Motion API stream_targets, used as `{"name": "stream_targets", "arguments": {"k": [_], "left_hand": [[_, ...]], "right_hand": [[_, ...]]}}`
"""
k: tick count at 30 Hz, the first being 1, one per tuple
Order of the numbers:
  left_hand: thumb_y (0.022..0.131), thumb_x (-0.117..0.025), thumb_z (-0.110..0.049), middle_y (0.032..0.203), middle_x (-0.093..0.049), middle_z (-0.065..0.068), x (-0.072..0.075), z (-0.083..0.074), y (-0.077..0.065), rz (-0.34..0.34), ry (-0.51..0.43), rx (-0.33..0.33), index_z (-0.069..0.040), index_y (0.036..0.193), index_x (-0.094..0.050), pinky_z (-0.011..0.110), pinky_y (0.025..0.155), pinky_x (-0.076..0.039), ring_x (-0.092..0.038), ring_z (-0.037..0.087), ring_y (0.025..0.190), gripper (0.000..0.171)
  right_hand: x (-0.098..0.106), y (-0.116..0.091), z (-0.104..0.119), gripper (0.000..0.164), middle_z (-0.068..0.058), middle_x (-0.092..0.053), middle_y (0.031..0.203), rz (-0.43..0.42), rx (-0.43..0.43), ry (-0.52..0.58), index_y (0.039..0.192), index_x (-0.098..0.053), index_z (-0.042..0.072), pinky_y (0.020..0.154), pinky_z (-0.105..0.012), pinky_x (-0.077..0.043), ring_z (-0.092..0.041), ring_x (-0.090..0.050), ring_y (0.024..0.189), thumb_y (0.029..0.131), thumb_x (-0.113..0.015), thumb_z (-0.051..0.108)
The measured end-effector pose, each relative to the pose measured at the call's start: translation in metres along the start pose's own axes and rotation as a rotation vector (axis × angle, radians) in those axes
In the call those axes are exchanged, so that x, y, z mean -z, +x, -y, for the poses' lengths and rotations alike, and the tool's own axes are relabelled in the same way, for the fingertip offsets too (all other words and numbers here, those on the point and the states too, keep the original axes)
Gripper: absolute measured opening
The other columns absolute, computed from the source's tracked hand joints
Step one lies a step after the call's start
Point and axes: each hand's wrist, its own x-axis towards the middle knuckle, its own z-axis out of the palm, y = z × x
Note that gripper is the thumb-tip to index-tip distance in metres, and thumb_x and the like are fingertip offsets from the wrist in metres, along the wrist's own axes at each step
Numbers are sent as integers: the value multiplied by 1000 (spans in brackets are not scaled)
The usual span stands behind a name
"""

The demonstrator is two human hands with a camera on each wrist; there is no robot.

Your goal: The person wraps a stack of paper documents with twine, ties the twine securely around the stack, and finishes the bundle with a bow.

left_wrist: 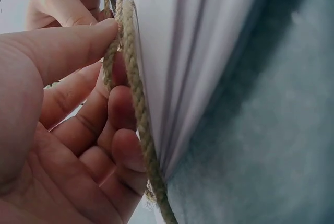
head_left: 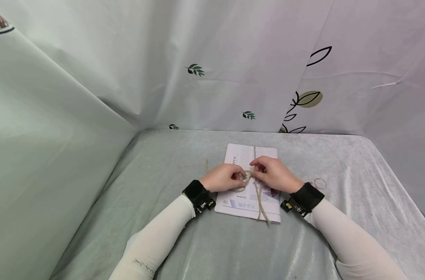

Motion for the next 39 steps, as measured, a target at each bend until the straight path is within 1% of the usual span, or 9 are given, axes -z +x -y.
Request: {"name": "stream_targets", "arguments": {"k": [2, 5, 14, 19, 22, 24, 31, 35, 39], "left_hand": [[104, -83, -25, 87, -70, -11, 0, 0, 0, 6, 4, -4, -12, 124, -79, 25, 76, -52, -63, 2, 76, 23], [105, -82, -25, 87, -70, -11, 0, -1, -1, 13, 2, -3, -11, 126, -79, 25, 76, -52, -63, 2, 77, 25], [105, -82, -24, 86, -68, -11, 0, -2, -1, 16, -7, 8, -13, 128, -79, 25, 75, -50, -61, 3, 74, 25], [105, -82, -25, 85, -68, -11, -2, -2, -1, 13, -1, 4, -14, 125, -80, 24, 74, -50, -61, 3, 74, 23], [105, -82, -25, 84, -68, -11, -2, -1, -1, 12, -6, 0, -15, 123, -80, 24, 74, -50, -61, 3, 73, 21], [105, -82, -25, 84, -68, -11, -2, -1, -1, 13, -11, -1, -15, 122, -81, 24, 73, -49, -60, 3, 73, 20], [105, -81, -25, 84, -68, -10, -1, -1, -1, 24, -11, -1, -14, 121, -81, 24, 74, -49, -60, 4, 73, 19], [105, -81, -25, 83, -68, -10, -1, -1, -2, 21, -8, -7, -14, 122, -81, 25, 74, -50, -61, 4, 73, 20], [105, -82, -25, 84, -69, -11, -1, -2, -1, 20, -2, -12, -13, 123, -81, 25, 75, -51, -61, 3, 73, 21]], "right_hand": [[1, 0, 0, 14, 3, -68, 98, 4, 35, -39, 118, -81, 7, 74, -33, -51, -9, -60, 81, 104, -78, 6], [0, -1, -1, 11, 4, -66, 99, 4, 79, -80, 111, -84, 12, 73, -33, -49, -9, -57, 81, 104, -78, 6], [-1, 0, -4, 16, 4, -66, 94, -11, 53, -29, 100, -75, 15, 74, -33, -51, -11, -59, 82, 99, -76, -1], [-1, -1, -2, 19, 6, -62, 88, 14, 49, -17, 96, -71, 17, 68, -31, -50, -9, -57, 76, 94, -77, -1], [-1, -1, -2, 22, 7, -60, 90, 39, 77, -34, 94, -70, 19, 69, -31, -49, -9, -56, 77, 93, -79, -1], [0, -2, -3, 22, 7, -60, 94, 58, 99, -42, 94, -70, 19, 72, -32, -49, -9, -57, 80, 94, -81, 0], [5, -4, -4, 9, 7, -68, 115, 100, 194, -87, 98, -83, 18, 85, -37, -56, -10, -64, 96, 99, -82, 9], [6, -4, -6, 11, 10, -69, 111, 86, 220, -110, 99, -84, 19, 85, -37, -56, -6, -64, 94, 107, -78, 16], [6, -3, -7, 15, 12, -70, 100, 36, 196, -93, 97, -83, 19, 77, -33, -53, -3, -61, 82, 109, -75, 18]]}}
